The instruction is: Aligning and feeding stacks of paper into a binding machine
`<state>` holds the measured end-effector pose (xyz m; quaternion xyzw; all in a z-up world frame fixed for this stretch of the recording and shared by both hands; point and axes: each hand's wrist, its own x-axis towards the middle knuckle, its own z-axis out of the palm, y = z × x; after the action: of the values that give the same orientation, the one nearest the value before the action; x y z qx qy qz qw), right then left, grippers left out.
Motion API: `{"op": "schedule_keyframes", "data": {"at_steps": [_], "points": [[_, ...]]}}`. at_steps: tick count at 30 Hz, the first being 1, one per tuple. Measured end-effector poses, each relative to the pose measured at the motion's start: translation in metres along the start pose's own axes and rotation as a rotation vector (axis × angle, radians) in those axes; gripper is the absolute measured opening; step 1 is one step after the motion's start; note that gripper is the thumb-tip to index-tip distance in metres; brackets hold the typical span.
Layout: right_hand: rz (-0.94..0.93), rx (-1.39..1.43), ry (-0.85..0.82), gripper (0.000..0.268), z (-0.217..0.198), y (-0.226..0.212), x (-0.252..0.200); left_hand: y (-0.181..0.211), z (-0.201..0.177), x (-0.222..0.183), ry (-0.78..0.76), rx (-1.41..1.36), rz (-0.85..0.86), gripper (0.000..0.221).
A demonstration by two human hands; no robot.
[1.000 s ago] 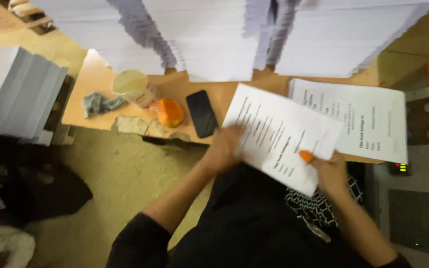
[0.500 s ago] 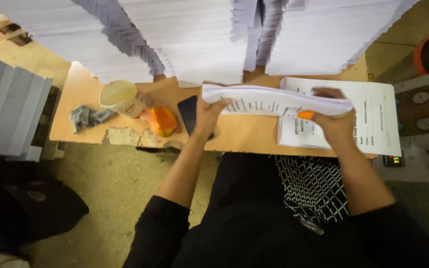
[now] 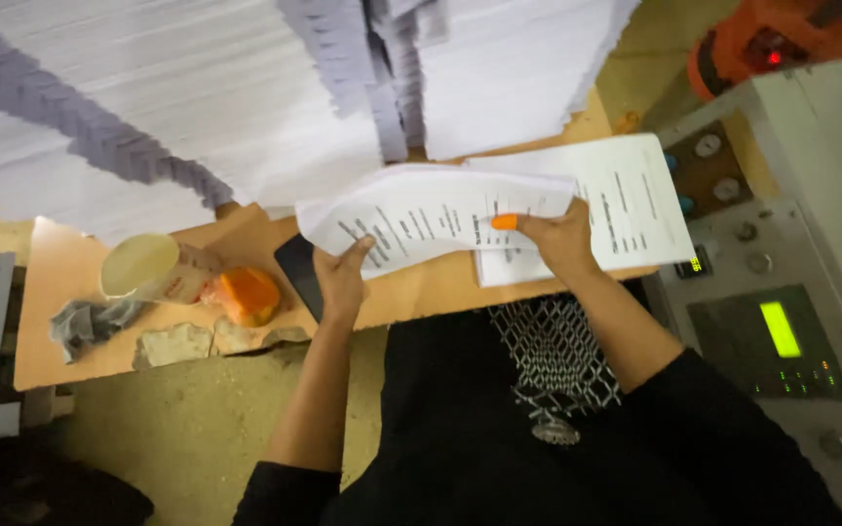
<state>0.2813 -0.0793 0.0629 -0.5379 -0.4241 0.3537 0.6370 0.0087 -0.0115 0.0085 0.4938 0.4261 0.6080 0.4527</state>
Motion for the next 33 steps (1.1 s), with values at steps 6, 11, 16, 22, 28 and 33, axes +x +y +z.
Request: {"op": "schedule_keyframes", "data": {"at_steps": [6,11,16,22,28,33], "points": [[0.072,-0.134,0.025,0.049,-0.018,-0.083,-0.021,0.047,0.019,-0.023,-0.071,0.106,-0.032,0.065],[0.466,-0.299,0.127,0.061,-0.078,-0.047,-0.05,0.064,0.041,-0.067,-0.442,0.263,-0.272,0.068],[0.491,-0.182,0.116,0.055,-0.102,-0.047,-0.084,0.026,0.05,-0.107,-0.468,0.245,-0.415,0.059],[0.469,-0.294,0.064,0.063,-0.118,-0.062,-0.069,-0.006,0.062,-0.082,-0.426,0.102,-0.399,0.057],[0.1,-0.44,0.039,0.062,-0.131,-0.018,0.016,-0.014,0.093,-0.014,-0.337,0.057,-0.358,0.05],[0.023,-0.453,0.056,0.061,-0.128,0.043,0.066,-0.067,0.101,0.014,-0.238,0.091,-0.321,0.042]]}}
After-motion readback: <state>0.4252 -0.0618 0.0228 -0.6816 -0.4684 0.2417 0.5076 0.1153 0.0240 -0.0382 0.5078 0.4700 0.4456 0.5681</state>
